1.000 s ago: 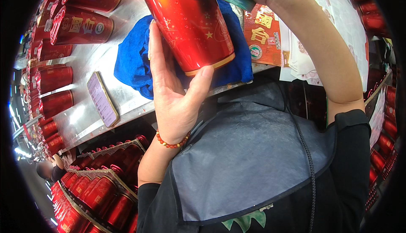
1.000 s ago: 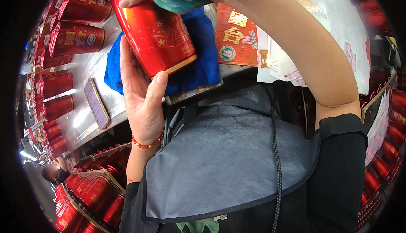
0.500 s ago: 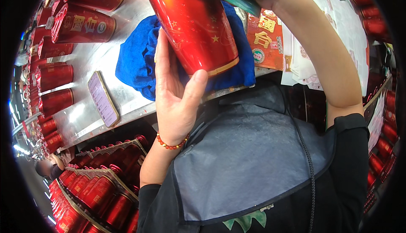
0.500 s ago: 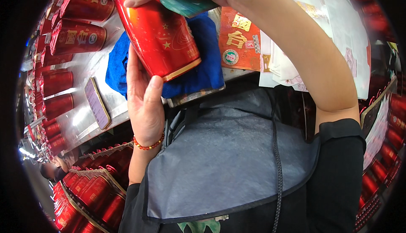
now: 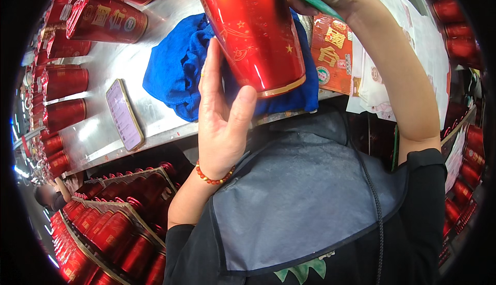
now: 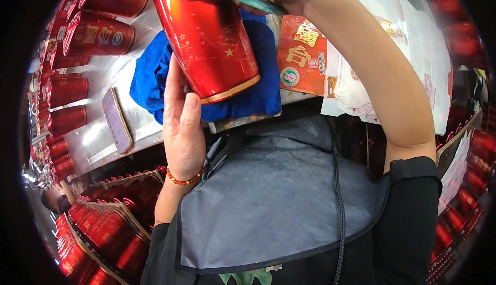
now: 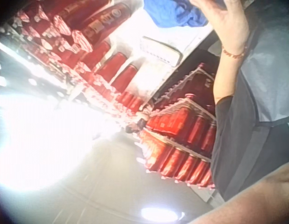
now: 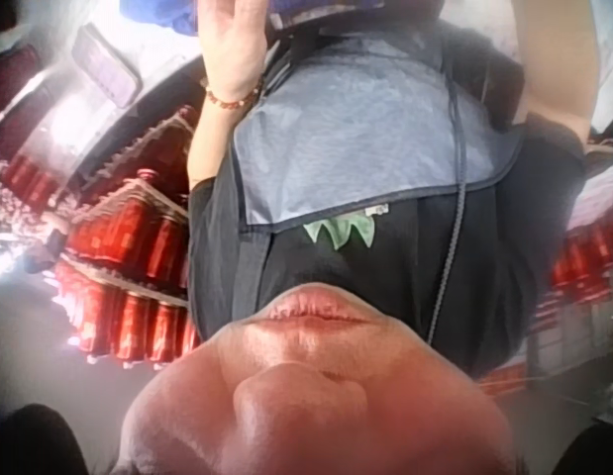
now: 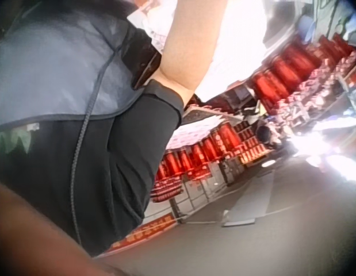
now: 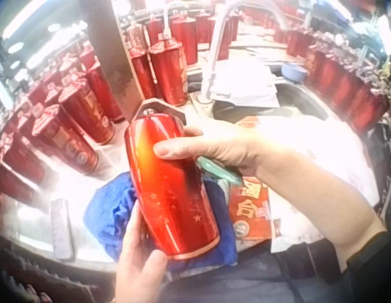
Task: The person picks up a red cylindrical container, applies a printed label to its surface, and smooths it with a green cloth. They rotate the container to align the label and wipe the surface, then place the container back among others on the workbench.
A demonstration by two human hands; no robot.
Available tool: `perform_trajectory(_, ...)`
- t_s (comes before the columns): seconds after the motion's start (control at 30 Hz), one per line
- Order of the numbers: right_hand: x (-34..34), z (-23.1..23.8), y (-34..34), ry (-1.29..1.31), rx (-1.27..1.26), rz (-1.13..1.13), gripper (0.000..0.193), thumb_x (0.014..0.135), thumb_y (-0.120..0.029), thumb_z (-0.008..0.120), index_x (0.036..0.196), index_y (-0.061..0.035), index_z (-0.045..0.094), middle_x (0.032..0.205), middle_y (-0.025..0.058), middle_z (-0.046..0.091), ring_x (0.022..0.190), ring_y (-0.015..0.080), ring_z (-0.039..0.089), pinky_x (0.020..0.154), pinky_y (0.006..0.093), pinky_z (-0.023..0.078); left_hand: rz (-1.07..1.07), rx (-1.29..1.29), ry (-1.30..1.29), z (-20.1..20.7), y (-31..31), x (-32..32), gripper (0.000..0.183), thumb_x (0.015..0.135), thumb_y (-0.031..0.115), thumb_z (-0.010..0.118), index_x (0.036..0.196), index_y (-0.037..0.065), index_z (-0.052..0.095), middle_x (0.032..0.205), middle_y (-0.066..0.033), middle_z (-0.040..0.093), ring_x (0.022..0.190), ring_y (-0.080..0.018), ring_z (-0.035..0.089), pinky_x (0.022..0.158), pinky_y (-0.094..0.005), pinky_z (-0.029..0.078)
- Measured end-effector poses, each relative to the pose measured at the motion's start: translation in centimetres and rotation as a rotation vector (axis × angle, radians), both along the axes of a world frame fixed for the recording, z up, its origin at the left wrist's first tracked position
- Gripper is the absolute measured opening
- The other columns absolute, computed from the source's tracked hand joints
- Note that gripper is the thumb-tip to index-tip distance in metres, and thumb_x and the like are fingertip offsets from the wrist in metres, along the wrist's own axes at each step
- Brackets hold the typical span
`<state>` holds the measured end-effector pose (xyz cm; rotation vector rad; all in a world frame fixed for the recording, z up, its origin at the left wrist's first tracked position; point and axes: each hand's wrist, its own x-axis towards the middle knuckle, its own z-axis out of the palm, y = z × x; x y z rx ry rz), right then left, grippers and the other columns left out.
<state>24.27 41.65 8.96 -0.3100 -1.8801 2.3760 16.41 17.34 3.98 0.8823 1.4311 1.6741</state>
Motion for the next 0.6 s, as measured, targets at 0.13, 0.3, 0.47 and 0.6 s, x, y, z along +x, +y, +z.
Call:
perform_trajectory(0.13,-0.4,-0.3,-0.3,-0.096,0.006,-0.045,0.074,0.079,-0.042,0.085,0.136,-0.005,0.055,0.126,0.0131,0.064,0.121,0.0248,0.056,0.105,0.038,0.043,0.016,-0.084,0.102,0.1,-0.1,0.4,0.084,0.091,0.005,0.07,0.16,0.0,0.021,0.158,-0.0129,0.031,0.147,-0.023,0.032,0.121,-0.0369,0.026)
perform_trajectory(0.3,0.3,0.4,0.0,-0.031,-0.028,0.039,0.074,0.078,-0.045,0.085,0.135,-0.0053,0.056,0.125,0.0134,0.065,0.12,0.0256,0.057,0.106,0.04,0.042,-0.009,-0.095,0.118,0.3,-0.1,0.2,0.088,0.089,0.004,0.072,0.16,-0.001,0.021,0.159,-0.0141,0.03,0.148,-0.0238,0.031,0.121,-0.038,0.026)
perform_trajectory(0.47,0.6,0.4,0.0,-0.037,-0.011,0.036,0.078,0.077,-0.047,0.085,0.136,-0.0054,0.056,0.125,0.0138,0.065,0.121,0.0262,0.057,0.106,0.041,0.041,-0.017,-0.106,0.115,0.6,-0.2,0.2,0.088,0.088,0.003,0.072,0.16,-0.001,0.021,0.16,-0.0142,0.029,0.148,-0.024,0.03,0.121,-0.0382,0.025)
perform_trajectory(0.6,-0.1,-1.1,0.2,-0.067,0.028,-0.046,0.079,0.077,-0.046,0.086,0.137,-0.0047,0.055,0.126,0.014,0.064,0.122,0.0262,0.056,0.108,0.0404,0.04,-0.029,-0.087,0.113,0.3,-0.2,0.0,0.089,0.088,0.003,0.073,0.16,-0.001,0.021,0.16,-0.0137,0.03,0.148,-0.0237,0.031,0.121,-0.038,0.026)
